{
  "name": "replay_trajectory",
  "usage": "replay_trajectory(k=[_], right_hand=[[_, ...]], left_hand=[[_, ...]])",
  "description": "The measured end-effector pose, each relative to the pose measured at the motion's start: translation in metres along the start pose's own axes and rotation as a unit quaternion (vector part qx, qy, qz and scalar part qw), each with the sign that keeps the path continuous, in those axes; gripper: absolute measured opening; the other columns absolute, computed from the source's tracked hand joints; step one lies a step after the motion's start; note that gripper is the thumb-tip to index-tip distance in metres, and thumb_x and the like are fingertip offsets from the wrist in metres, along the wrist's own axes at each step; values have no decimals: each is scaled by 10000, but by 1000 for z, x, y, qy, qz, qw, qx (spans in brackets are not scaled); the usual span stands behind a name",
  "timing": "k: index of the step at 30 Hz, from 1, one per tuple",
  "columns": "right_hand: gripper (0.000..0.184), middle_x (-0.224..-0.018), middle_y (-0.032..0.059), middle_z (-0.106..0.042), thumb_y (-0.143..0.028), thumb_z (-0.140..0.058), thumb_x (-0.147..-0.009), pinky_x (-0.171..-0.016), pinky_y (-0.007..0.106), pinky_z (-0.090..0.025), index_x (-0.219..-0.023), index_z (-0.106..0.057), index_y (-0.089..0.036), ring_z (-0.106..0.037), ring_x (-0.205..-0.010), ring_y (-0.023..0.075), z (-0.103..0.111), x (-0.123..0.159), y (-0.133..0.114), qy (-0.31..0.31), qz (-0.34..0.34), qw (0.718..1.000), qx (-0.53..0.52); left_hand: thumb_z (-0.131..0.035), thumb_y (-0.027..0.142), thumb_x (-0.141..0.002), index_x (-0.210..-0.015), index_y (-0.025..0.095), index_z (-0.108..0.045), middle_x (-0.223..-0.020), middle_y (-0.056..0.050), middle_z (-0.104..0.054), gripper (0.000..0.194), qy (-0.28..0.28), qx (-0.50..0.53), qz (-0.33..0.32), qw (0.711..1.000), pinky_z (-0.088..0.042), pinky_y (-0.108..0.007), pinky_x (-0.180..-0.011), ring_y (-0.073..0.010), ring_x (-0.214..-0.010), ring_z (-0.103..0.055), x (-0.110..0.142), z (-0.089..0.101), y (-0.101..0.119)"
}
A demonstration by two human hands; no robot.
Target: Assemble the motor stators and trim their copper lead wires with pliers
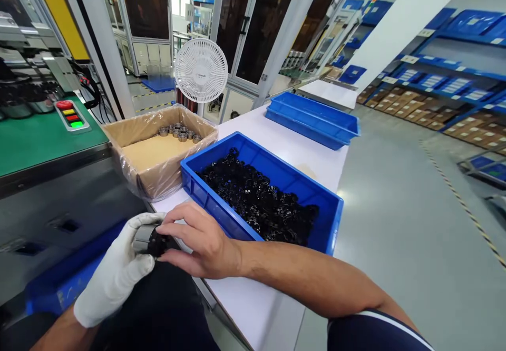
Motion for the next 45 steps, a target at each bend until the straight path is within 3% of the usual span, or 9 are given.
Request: replay_trajectory(k=[5, 18, 28, 32, 35, 37, 39, 42, 45], right_hand=[[284, -1041, 143, -603, -202, -623, -937, -852, 370, -542, -1193, -544, -105, -587, -999, 208, -1, 5, 1, -9, -2, 1000, -16], [231, -1025, 173, -625, -219, -524, -988, -818, 385, -530, -1162, -540, -68, -598, -1003, 234, -5, 6, -6, -38, 85, 992, 82], [223, -952, 124, -654, -277, -532, -1003, -793, 297, -513, -1020, -624, -76, -592, -900, 177, -18, 6, 1, -20, 81, 985, 151], [334, -1061, 125, -663, -395, -563, -996, -869, 289, -512, -1114, -629, -90, -598, -982, 170, -5, -4, 36, -87, 51, 982, 161], [407, -1134, 123, -659, -431, -617, -962, -957, 326, -486, -1199, -607, -100, -598, -1070, 188, 42, -8, 103, -88, -128, 963, 220], [349, -1161, 137, -644, -349, -586, -989, -965, 336, -469, -1219, -602, -88, -594, -1075, 196, 77, 13, 161, -119, -332, 883, 309], [242, -1084, 145, -659, -239, -624, -954, -914, 328, -474, -1112, -652, -58, -611, -1009, 206, 93, 39, 198, -175, -419, 826, 334], [150, -1008, 111, -671, -134, -688, -871, -872, 318, -493, -1003, -686, -63, -625, -942, 190, 86, 74, 225, -260, -439, 801, 312], [233, -1144, 102, -638, -101, -601, -921, -907, 341, -500, -1145, -665, -89, -616, -1013, 183, 67, 95, 235, -303, -436, 792, 302]], left_hand=[[-776, 423, -783, -1421, 210, -415, -1294, -116, -633, 763, 18, -74, 37, 996, -566, -304, -921, -263, -1141, -655, 4, -6, -7], [-809, 418, -751, -1371, 194, -461, -1298, -113, -653, 746, 6, -30, 59, 998, -558, -305, -943, -263, -1163, -655, -2, -5, -9], [-662, 482, -860, -1392, 185, -499, -1457, -133, -539, 631, 38, -135, 28, 990, -457, -390, -1110, -294, -1341, -527, -8, 15, -24], [-479, 502, -953, -1443, 242, -490, -1459, -100, -530, 555, 30, -136, 23, 990, -416, -412, -1131, -286, -1359, -498, -33, 23, -26], [-617, 464, -871, -1424, 222, -515, -1365, -110, -571, 612, 29, -292, -24, 956, -346, -459, -1164, -306, -1303, -521, -66, 13, -29], [-719, 392, -771, -1319, 180, -599, -1268, -125, -620, 600, 4, -356, -33, 934, -364, -492, -1137, -326, -1222, -566, -85, -5, -49], [-762, 307, -687, -1146, 154, -683, -1148, -131, -680, 490, -43, -353, -9, 934, -410, -524, -1084, -345, -1128, -616, -97, -22, -78], [-771, 294, -687, -1128, 161, -680, -1152, -130, -696, 470, -73, -325, 16, 943, -421, -542, -1067, -347, -1123, -625, -95, -32, -98], [-743, 406, -780, -1193, 180, -618, -1209, -120, -681, 487, -73, -277, 31, 958, -456, -475, -1060, -295, -1139, -637, -81, -22, -84]])
Point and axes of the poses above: each hand's wrist, its own x-axis away from the middle knuckle, its own z-axis out of the back of the hand, y = z × x, the point moved 8 cm from there along -x, towards the middle knuckle
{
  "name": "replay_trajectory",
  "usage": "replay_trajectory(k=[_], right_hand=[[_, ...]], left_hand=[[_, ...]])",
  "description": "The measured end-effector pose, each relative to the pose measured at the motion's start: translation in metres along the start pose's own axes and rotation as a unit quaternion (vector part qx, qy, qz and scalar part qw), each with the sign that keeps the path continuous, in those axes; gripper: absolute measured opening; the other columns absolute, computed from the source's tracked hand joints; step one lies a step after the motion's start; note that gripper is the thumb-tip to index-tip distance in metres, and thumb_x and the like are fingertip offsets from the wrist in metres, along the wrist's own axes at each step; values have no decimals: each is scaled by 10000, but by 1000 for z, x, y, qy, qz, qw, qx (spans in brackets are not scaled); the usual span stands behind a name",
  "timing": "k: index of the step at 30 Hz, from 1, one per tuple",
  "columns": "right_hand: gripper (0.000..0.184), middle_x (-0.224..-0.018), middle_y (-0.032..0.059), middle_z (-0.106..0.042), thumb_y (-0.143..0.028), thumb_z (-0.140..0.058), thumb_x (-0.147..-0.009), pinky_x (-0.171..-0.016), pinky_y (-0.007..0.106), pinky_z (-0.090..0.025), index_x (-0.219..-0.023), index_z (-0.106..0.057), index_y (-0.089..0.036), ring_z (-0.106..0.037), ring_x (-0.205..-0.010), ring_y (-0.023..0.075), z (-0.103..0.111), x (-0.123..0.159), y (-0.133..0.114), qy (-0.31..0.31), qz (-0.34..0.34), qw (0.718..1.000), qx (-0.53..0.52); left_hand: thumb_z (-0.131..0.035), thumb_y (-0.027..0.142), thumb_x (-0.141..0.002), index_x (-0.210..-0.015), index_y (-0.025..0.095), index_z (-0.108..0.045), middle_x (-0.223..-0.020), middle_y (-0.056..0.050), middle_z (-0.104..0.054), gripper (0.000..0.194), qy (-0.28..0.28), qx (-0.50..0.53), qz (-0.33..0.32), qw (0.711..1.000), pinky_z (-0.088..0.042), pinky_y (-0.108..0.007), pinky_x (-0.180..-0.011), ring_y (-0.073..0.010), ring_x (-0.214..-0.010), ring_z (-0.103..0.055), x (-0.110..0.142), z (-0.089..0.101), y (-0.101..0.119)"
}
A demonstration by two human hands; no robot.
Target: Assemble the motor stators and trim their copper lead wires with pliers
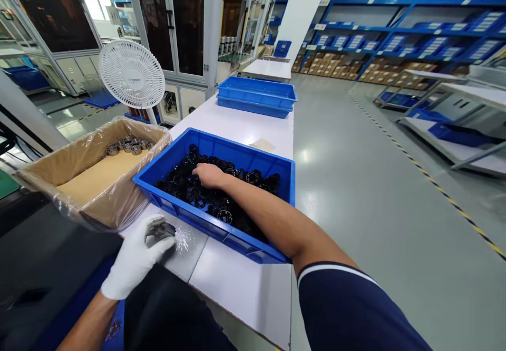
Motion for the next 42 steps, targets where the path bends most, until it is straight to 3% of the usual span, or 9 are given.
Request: replay_trajectory(k=[6, 11, 16, 18, 20, 22, 24, 33, 42], right_hand=[[374, -1262, 139, -554, -108, -417, -1004, -953, 299, -452, -1309, -632, -129, -565, -1116, 195, -20, -6, -34, -7, 42, 999, 22], [273, -1138, 174, -597, -157, -474, -990, -914, 316, -473, -1100, -700, -52, -591, -1057, 226, -5, -2, -34, -10, 3, 998, 63], [248, -1041, 182, -617, -111, -474, -962, -820, 307, -512, -1038, -701, -45, -637, -932, 221, 43, 26, -56, 44, -29, 995, 90], [272, -1105, 162, -599, -151, -439, -998, -839, 300, -524, -1128, -668, -85, -621, -973, 196, 65, 51, -96, 139, 54, 988, 47], [228, -1046, 134, -606, -134, -480, -979, -785, 272, -540, -1134, -644, -98, -608, -928, 166, 87, 91, -148, 264, 241, 931, -79], [202, -988, 129, -621, -73, -522, -939, -760, 268, -555, -1122, -608, -86, -607, -909, 161, 92, 128, -183, 300, 375, 857, -189], [180, -956, 139, -637, -33, -547, -911, -753, 282, -567, -1082, -581, -77, -616, -902, 170, 88, 145, -201, 289, 425, 823, -242], [298, -1027, 173, -613, -92, -587, -835, -809, 389, -570, -1131, -574, -65, -603, -980, 227, 87, 143, -197, 271, 427, 807, -305], [259, -998, 167, -641, -214, -613, -923, -781, 417, -548, -1127, -568, -60, -602, -938, 239, 82, 150, -204, 292, 462, 810, -214]], left_hand=[[-622, 530, -887, -1180, 173, -581, -1375, -157, -586, 463, 50, 283, 67, 956, -559, -336, -828, -227, -995, -677, 41, 43, 7], [-946, 447, -501, -1093, 199, -598, -1021, -49, -660, 731, 92, 143, 20, 985, -526, -254, -710, -174, -811, -626, 73, 57, 25], [-869, 443, -680, -1056, 219, -622, -1183, -58, -640, 502, 64, 198, 8, 978, -494, -265, -908, -208, -1072, -618, 83, 55, 32], [-815, 472, -750, -1158, 233, -606, -1238, -64, -633, 517, 53, 228, 17, 972, -477, -269, -958, -210, -1127, -603, 83, 54, 31], [-823, 499, -732, -1251, 246, -551, -1251, -61, -628, 638, 45, 265, 24, 963, -478, -269, -974, -211, -1142, -600, 82, 51, 31], [-880, 483, -656, -1301, 258, -494, -1244, -49, -624, 784, 34, 298, 31, 953, -495, -267, -964, -212, -1128, -611, 82, 45, 32], [-915, 426, -616, -1343, 273, -449, -1240, -37, -623, 877, 15, 313, 51, 948, -520, -260, -924, -202, -1083, -632, 83, 36, 33], [-844, 340, -736, -1333, 239, -471, -1293, -59, -624, 712, 79, 275, 44, 957, -547, -268, -961, -202, -1138, -653, 86, 36, 39], [-884, 324, -673, -1317, 209, -443, -1173, -62, -680, 789, 82, 320, 61, 942, -579, -231, -857, -189, -1026, -701, 89, 38, 37]])
Point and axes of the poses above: each hand's wrist, its own x-axis away from the middle knuckle, its own z-axis out of the back of the hand, y = z × x, the point moved 8 cm from there along -x, towards the middle knuckle
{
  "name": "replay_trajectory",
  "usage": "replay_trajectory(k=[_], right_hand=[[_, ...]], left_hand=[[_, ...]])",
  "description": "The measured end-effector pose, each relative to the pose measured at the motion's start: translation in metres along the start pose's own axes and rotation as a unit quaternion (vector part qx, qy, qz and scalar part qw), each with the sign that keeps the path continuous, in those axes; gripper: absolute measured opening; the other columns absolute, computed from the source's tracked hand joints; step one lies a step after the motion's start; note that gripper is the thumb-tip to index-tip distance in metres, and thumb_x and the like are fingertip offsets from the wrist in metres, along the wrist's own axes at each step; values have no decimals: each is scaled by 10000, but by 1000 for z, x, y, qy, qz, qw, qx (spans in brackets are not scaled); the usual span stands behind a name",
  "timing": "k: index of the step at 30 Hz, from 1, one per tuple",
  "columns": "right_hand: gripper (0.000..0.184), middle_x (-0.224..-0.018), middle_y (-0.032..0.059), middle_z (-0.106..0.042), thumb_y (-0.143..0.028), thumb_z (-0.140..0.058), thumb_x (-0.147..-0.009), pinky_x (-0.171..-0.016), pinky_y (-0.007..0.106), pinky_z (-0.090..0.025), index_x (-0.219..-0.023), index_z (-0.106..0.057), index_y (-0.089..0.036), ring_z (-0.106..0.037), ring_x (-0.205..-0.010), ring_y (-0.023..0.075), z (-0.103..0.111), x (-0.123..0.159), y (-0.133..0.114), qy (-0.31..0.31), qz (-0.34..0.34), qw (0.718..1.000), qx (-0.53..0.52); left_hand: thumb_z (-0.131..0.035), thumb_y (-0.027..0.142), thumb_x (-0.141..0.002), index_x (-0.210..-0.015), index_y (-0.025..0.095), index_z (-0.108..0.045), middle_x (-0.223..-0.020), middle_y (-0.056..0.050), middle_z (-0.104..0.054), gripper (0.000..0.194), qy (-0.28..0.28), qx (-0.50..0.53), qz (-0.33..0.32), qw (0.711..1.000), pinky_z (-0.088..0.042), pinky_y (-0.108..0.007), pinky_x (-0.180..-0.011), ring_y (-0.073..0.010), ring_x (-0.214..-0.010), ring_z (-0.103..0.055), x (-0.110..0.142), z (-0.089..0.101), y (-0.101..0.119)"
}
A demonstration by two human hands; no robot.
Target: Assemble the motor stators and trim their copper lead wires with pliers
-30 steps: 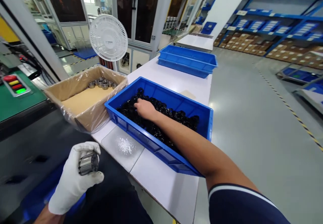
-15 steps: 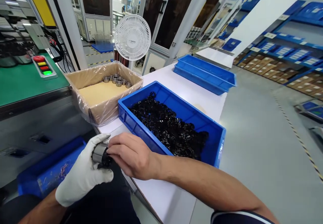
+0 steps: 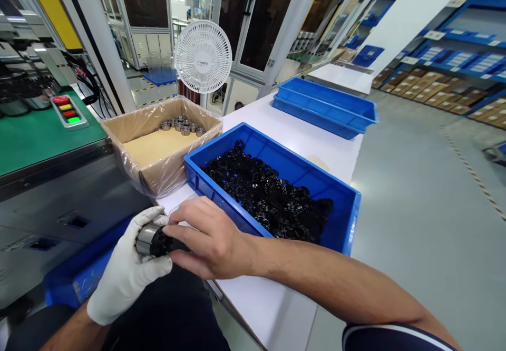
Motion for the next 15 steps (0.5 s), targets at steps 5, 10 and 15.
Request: replay_trajectory(k=[5, 10, 15], right_hand=[[278, -1027, 179, -636, -202, -549, -950, -797, 412, -559, -1182, -542, -49, -603, -990, 246, -2, 1, -4, -6, 25, 1000, 5], [296, -998, 195, -634, -264, -539, -983, -761, 428, -551, -1160, -540, -26, -595, -937, 257, -3, 4, -4, 11, 24, 999, 25], [242, -996, 199, -643, -148, -520, -951, -743, 411, -543, -1144, -552, -6, -594, -918, 254, -4, 4, -7, 8, 45, 998, 36]], left_hand=[[-867, 331, -683, -1319, 194, -458, -1229, -93, -661, 769, 12, -27, -1, 1000, -574, -284, -905, -226, -1073, -686, 0, -1, 0], [-851, 358, -706, -1377, 207, -424, -1339, -99, -603, 810, 13, -47, 12, 999, -550, -300, -967, -243, -1177, -635, 4, -1, -3], [-834, 360, -729, -1404, 196, -357, -1365, -118, -571, 842, 3, -52, 20, 998, -543, -296, -980, -229, -1179, -633, 4, -3, -6]])
Point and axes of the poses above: each hand's wrist, its own x-axis away from the middle knuckle, its own z-axis out of the back of the hand, y = z × x, the point moved 8 cm from there along -x, towards the middle knuckle
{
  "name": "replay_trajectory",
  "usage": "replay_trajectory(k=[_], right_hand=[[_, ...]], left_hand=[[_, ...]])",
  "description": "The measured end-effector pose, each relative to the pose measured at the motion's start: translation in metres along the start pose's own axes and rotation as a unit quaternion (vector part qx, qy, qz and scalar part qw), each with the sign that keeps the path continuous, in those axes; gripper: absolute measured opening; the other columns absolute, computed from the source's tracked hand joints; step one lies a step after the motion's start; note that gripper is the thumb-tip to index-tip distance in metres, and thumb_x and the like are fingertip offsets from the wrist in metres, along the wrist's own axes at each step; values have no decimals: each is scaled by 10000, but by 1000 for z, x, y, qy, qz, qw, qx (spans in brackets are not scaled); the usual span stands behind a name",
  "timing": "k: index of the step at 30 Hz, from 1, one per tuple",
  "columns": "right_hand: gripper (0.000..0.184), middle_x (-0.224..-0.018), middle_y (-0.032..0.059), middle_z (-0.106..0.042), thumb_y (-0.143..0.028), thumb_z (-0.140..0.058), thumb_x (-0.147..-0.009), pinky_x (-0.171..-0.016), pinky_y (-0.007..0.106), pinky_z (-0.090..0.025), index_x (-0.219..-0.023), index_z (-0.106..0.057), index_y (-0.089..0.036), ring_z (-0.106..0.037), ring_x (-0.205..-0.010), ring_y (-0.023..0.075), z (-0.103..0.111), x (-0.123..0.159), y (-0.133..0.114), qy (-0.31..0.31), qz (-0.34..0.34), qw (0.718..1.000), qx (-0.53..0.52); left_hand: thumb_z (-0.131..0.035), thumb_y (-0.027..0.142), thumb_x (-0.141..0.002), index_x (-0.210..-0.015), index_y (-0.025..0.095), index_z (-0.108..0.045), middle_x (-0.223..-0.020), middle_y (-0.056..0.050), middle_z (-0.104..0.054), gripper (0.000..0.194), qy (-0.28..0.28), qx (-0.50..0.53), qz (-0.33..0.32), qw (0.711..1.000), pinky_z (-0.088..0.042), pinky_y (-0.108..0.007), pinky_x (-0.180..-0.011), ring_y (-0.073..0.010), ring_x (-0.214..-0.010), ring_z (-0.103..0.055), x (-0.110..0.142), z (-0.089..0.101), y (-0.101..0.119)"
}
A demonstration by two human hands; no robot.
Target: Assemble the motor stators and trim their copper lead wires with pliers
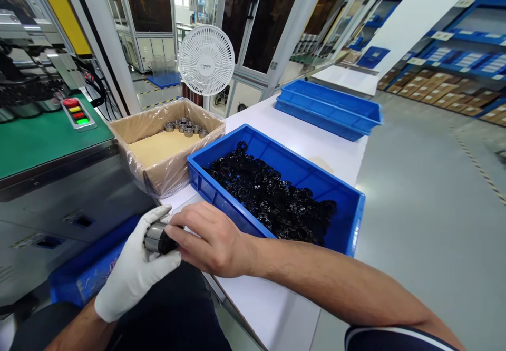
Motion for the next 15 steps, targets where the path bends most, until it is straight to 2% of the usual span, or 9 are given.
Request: replay_trajectory(k=[7, 12, 15], right_hand=[[210, -981, 179, -649, -131, -493, -958, -748, 380, -542, -1132, -557, -32, -603, -921, 229, -1, -1, -2, -5, 12, 1000, 22], [215, -984, 173, -649, -168, -458, -986, -717, 361, -521, -1142, -546, -50, -594, -888, 217, -3, -1, 3, -13, -15, 1000, 16], [216, -987, 178, -651, -180, -444, -1002, -733, 362, -526, -1137, -546, -46, -596, -899, 217, -5, 0, 3, -9, -8, 1000, 14]], left_hand=[[-813, 340, -734, -1391, 164, -355, -1288, -135, -629, 820, 0, -2, -11, 1000, -558, -332, -959, -252, -1129, -664, -2, 0, 3], [-799, 357, -764, -1393, 176, -350, -1367, -138, -586, 793, -14, 0, -20, 1000, -528, -318, -1015, -244, -1219, -622, -4, 2, 4], [-772, 380, -797, -1396, 177, -356, -1405, -143, -558, 757, -21, -4, -33, 999, -512, -320, -1038, -245, -1265, -591, -6, -2, 6]])
Point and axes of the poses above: each hand's wrist, its own x-axis away from the middle knuckle, its own z-axis out of the back of the hand, y = z × x, the point moved 8 cm from there along -x, towards the middle knuckle
